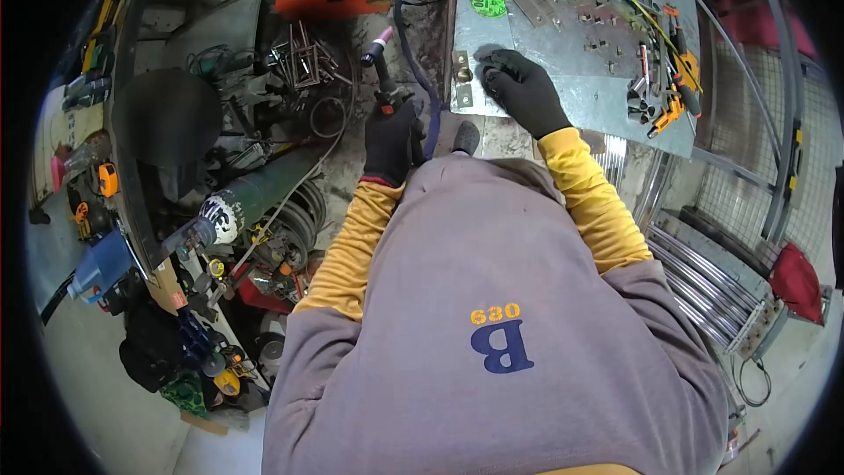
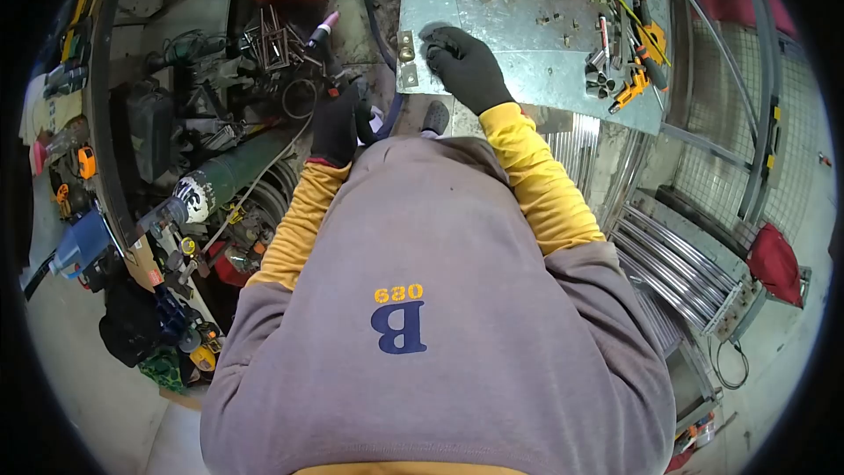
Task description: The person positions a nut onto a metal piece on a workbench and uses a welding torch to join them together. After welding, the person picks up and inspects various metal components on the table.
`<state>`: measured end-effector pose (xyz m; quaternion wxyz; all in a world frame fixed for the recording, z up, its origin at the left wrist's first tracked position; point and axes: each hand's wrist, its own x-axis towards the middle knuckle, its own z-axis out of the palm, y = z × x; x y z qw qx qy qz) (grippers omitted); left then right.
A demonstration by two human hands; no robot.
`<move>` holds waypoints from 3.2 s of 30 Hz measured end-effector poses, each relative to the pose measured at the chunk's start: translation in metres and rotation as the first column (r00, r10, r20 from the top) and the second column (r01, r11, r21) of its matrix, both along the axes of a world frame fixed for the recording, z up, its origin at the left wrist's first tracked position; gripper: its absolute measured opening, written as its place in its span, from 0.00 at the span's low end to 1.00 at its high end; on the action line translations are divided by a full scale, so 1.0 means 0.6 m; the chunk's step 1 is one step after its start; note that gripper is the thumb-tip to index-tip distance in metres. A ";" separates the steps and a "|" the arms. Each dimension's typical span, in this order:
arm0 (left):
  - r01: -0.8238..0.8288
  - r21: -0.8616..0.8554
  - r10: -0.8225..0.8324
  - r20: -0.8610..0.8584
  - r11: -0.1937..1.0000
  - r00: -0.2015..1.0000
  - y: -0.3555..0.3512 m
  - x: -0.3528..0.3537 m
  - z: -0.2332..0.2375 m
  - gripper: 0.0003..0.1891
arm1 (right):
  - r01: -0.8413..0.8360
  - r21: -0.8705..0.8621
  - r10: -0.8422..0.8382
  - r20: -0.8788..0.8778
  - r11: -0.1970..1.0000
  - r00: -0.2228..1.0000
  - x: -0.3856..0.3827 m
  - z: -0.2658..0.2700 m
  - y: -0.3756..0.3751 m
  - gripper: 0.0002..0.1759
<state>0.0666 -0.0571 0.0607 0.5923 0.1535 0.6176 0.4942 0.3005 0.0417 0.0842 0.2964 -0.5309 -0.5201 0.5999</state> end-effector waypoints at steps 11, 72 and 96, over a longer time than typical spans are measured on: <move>0.229 0.111 -0.223 -0.064 0.967 0.973 0.045 0.001 -0.026 0.13 | -0.218 0.280 0.131 0.299 0.935 0.945 -0.016 0.007 -0.013 0.27; 0.075 0.084 -0.071 -0.044 0.994 0.996 0.061 0.038 -0.032 0.02 | -0.189 0.302 0.069 0.368 0.934 0.927 -0.023 0.007 -0.015 0.24; 0.129 0.116 -0.121 -0.078 0.985 0.990 0.062 0.054 -0.044 0.08 | -0.212 0.322 0.020 0.509 0.923 0.860 -0.044 0.026 -0.018 0.18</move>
